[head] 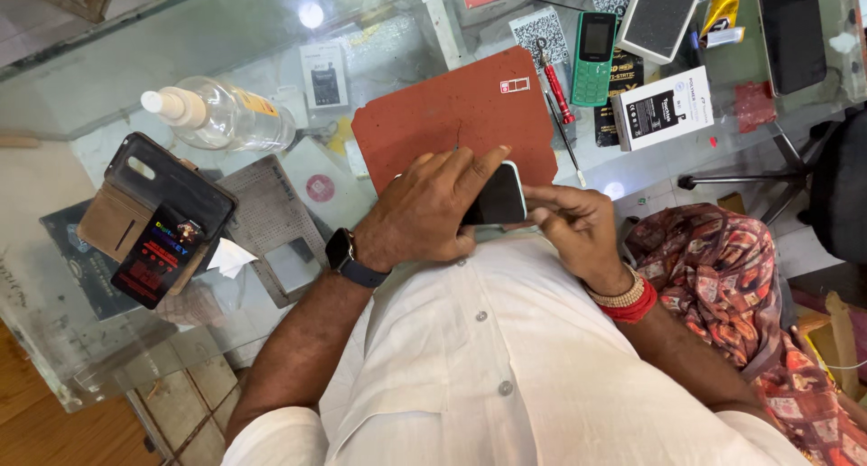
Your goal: The person disassembles a white smartphone, removes the back cover, and uses a screwdriver to unscrew internal components. They then handle a green phone, remove its back cover, and continue working on the internal parts with a screwdriver.
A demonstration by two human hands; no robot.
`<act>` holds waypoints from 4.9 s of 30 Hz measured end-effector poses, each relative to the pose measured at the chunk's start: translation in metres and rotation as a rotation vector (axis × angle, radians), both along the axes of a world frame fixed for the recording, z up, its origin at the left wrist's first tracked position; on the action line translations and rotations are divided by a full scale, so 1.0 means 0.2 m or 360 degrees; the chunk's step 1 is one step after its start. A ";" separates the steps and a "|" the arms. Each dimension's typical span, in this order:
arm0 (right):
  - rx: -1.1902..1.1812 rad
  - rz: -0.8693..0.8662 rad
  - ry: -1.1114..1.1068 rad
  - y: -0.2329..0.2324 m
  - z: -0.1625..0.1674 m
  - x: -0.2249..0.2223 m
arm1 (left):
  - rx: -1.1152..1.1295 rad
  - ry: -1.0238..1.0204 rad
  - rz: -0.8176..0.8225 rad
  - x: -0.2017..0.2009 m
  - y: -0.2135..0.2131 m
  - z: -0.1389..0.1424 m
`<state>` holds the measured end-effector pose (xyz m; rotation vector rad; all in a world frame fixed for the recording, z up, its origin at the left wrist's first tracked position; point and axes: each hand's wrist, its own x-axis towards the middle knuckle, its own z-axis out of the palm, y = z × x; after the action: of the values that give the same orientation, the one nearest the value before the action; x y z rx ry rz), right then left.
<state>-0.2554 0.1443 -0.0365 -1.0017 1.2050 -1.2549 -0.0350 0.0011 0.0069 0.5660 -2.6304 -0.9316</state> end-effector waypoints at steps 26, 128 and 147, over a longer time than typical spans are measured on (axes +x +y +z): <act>0.0039 -0.0220 -0.0340 -0.26 -0.16 0.08 | 0.0541 0.0140 0.0561 -0.16 -0.06 -0.06; -0.0085 -0.0142 -0.0202 -0.41 0.11 0.18 | 0.2223 0.0335 0.0140 0.01 -0.38 0.06; -0.1062 -0.0018 0.1907 -0.37 0.31 0.50 | 0.2165 0.0393 0.0273 -0.07 -0.33 0.03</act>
<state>-0.1546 0.0713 0.0253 -2.4462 1.6580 -1.0471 -0.0496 -0.0658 0.0138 0.8131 -1.3628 -2.4315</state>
